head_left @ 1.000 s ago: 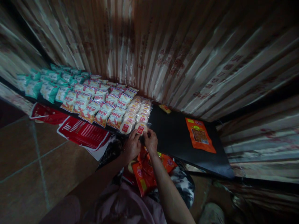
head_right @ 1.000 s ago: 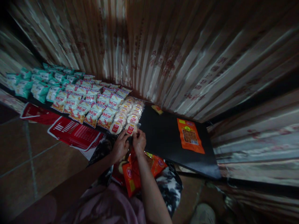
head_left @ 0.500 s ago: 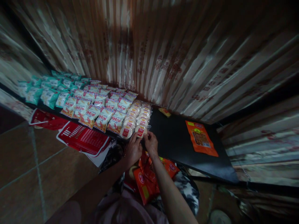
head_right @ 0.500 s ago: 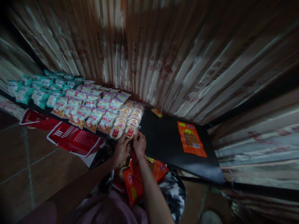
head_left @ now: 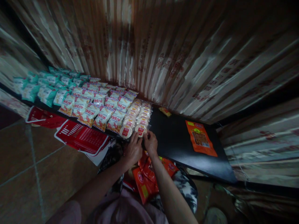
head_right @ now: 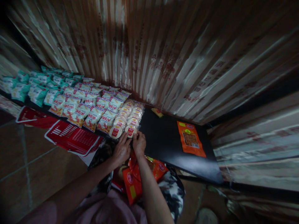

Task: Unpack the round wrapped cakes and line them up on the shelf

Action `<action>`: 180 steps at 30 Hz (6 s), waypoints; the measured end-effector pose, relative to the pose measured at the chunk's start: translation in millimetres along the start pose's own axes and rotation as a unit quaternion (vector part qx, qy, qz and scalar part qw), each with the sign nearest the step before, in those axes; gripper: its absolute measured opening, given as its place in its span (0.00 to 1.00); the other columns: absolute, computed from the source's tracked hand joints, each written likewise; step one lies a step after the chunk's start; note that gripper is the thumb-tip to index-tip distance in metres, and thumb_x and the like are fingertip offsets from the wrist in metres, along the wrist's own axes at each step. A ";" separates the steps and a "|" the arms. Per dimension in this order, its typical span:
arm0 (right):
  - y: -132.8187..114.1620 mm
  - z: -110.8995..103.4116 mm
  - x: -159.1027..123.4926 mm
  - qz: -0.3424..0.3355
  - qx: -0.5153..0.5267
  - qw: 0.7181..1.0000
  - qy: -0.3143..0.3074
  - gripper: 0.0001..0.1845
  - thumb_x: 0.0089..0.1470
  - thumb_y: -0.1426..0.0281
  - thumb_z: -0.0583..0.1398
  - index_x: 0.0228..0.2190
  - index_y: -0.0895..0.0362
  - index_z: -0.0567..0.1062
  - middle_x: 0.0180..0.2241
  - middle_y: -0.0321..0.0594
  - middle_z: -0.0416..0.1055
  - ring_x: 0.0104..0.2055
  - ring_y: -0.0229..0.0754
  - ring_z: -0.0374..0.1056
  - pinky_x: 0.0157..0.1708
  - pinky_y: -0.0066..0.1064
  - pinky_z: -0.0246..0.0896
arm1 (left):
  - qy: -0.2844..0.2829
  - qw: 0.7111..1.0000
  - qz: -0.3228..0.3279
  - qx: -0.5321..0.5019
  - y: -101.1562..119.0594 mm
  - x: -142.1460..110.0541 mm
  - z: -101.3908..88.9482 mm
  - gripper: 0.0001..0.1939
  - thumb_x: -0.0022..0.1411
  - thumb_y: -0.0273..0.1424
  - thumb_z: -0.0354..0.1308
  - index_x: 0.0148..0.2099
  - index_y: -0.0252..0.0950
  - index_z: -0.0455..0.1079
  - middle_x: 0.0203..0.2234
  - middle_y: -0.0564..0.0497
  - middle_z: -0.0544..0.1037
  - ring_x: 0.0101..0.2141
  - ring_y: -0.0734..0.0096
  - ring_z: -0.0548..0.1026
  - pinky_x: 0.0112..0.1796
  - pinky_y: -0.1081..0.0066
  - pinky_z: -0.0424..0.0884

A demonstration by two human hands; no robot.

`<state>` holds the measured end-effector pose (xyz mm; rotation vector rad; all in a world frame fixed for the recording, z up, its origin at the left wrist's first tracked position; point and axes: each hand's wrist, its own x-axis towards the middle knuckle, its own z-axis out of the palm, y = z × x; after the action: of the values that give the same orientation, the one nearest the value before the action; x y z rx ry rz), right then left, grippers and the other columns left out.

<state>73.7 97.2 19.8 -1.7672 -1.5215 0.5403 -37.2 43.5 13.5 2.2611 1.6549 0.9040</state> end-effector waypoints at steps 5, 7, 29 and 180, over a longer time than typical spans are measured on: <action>-1.4 -0.3 0.5 -0.002 0.003 1.000 0.022 0.22 0.53 0.59 0.51 0.40 0.62 0.73 0.34 0.48 0.71 0.35 0.45 0.66 0.37 0.34 0.61 | -0.003 1.000 -0.001 0.012 -0.6 0.2 2.5 0.24 0.55 0.19 0.48 0.55 0.28 0.64 0.61 0.37 0.58 0.65 0.55 0.46 0.60 0.53 0.59; -2.1 -0.6 1.2 0.001 0.001 0.999 0.033 0.23 0.52 0.60 0.52 0.42 0.63 0.72 0.34 0.48 0.70 0.35 0.45 0.65 0.37 0.34 0.61 | -0.005 1.000 -0.003 0.009 0.1 1.1 2.2 0.24 0.55 0.19 0.48 0.55 0.28 0.64 0.62 0.38 0.58 0.65 0.55 0.46 0.59 0.53 0.60; 3.4 -2.1 8.4 0.030 0.144 0.989 0.015 0.18 0.51 0.58 0.53 0.36 0.57 0.72 0.30 0.40 0.72 0.30 0.42 0.66 0.33 0.32 0.61 | -0.002 1.000 0.014 -0.001 2.6 8.7 0.9 0.23 0.59 0.20 0.47 0.57 0.28 0.62 0.64 0.37 0.53 0.65 0.56 0.44 0.60 0.54 0.58; -10.9 21.4 -11.9 -0.169 -0.117 0.974 0.097 0.23 0.60 0.67 0.47 0.55 0.59 0.64 0.64 0.56 0.46 0.65 0.56 0.42 0.55 0.54 0.51 | 0.146 0.979 0.051 0.134 -47.3 -6.6 -9.7 0.24 0.66 0.28 0.43 0.63 0.29 0.55 0.63 0.40 0.57 0.66 0.55 0.41 0.60 0.48 0.50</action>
<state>48.5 91.4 12.4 -1.6235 -1.7497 0.0177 -81.6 52.4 -4.5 2.5070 1.8986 1.1487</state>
